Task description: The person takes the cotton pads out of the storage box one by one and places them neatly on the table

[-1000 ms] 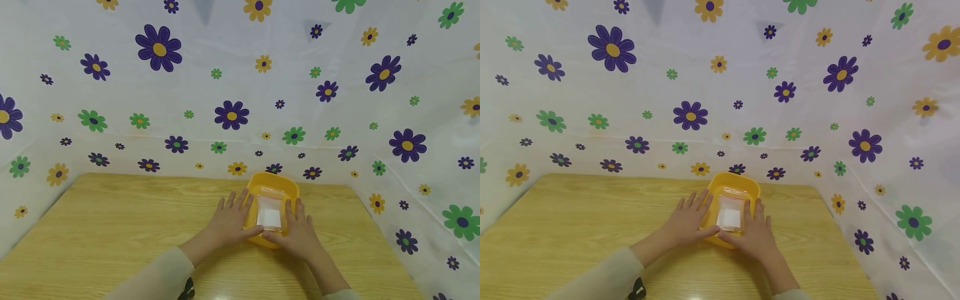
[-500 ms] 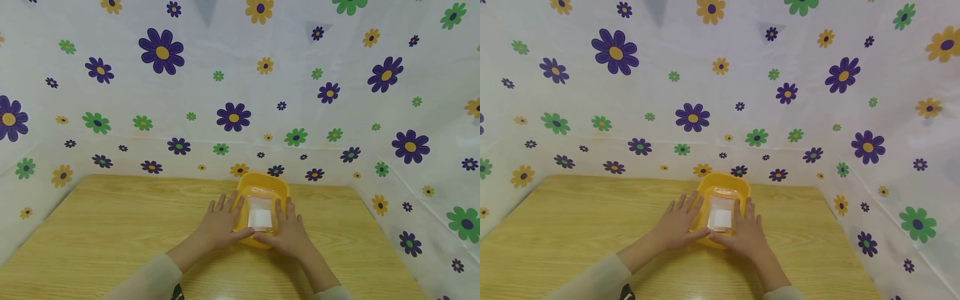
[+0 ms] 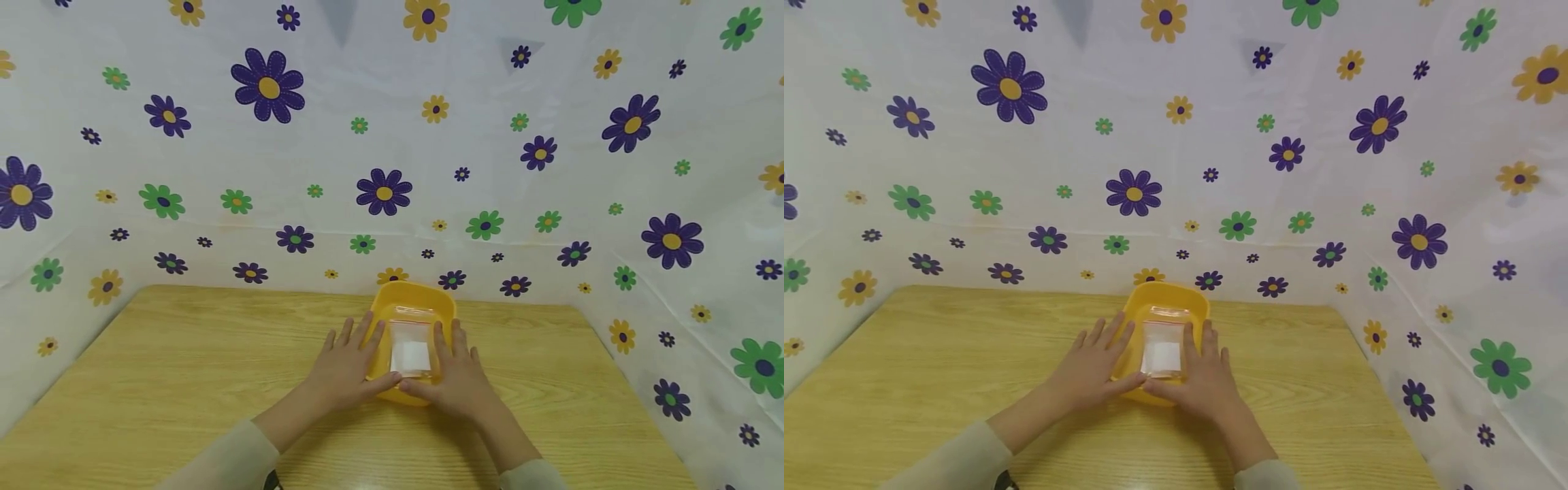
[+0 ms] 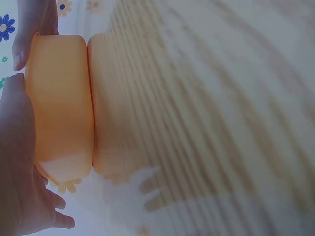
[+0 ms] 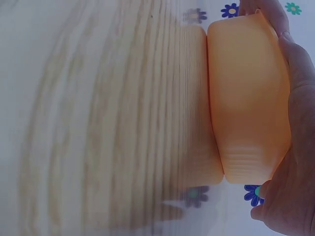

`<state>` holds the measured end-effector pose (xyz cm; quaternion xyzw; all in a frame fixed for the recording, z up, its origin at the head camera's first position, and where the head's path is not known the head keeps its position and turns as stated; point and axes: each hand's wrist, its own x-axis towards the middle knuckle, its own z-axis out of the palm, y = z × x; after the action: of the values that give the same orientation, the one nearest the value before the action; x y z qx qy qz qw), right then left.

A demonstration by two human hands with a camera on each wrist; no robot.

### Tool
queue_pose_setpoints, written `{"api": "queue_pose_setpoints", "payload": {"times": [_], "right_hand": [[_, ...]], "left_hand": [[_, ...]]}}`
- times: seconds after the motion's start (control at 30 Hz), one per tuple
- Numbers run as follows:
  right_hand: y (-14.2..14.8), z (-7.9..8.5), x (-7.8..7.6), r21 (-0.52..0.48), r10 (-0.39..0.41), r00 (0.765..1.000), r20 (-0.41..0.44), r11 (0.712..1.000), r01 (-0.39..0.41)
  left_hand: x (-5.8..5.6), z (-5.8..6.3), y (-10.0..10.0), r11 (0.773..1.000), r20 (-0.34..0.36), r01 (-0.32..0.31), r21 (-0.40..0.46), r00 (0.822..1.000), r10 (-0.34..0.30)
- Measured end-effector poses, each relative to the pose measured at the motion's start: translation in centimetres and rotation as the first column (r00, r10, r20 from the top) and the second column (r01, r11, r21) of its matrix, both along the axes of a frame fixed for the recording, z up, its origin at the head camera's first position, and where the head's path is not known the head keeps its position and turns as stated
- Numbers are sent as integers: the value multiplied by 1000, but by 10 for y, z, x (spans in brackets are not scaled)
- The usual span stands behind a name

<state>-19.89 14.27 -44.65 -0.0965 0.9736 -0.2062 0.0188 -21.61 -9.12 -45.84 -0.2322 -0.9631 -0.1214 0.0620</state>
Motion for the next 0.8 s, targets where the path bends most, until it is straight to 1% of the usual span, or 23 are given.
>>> {"api": "queue_pose_setpoints", "payload": {"times": [0.17, 0.27, 0.6, 0.8], "right_hand": [[-10, 3, -1, -22, 23, 1000, 9, 999, -23], [-16, 4, -2, -14, 36, 999, 10, 999, -36], [-33, 4, -6, -20, 59, 998, -3, 998, -59], [-44, 4, -8, -31, 74, 997, 15, 997, -74]], "left_hand": [[3, 0, -10, 1000, -15, -16, 8, 1000, 16], [6, 1, -16, 1000, -11, -24, 16, 1000, 24], [6, 0, -33, 998, -20, -57, 13, 998, 57], [9, -1, -43, 997, -19, -79, 6, 997, 79]]}}
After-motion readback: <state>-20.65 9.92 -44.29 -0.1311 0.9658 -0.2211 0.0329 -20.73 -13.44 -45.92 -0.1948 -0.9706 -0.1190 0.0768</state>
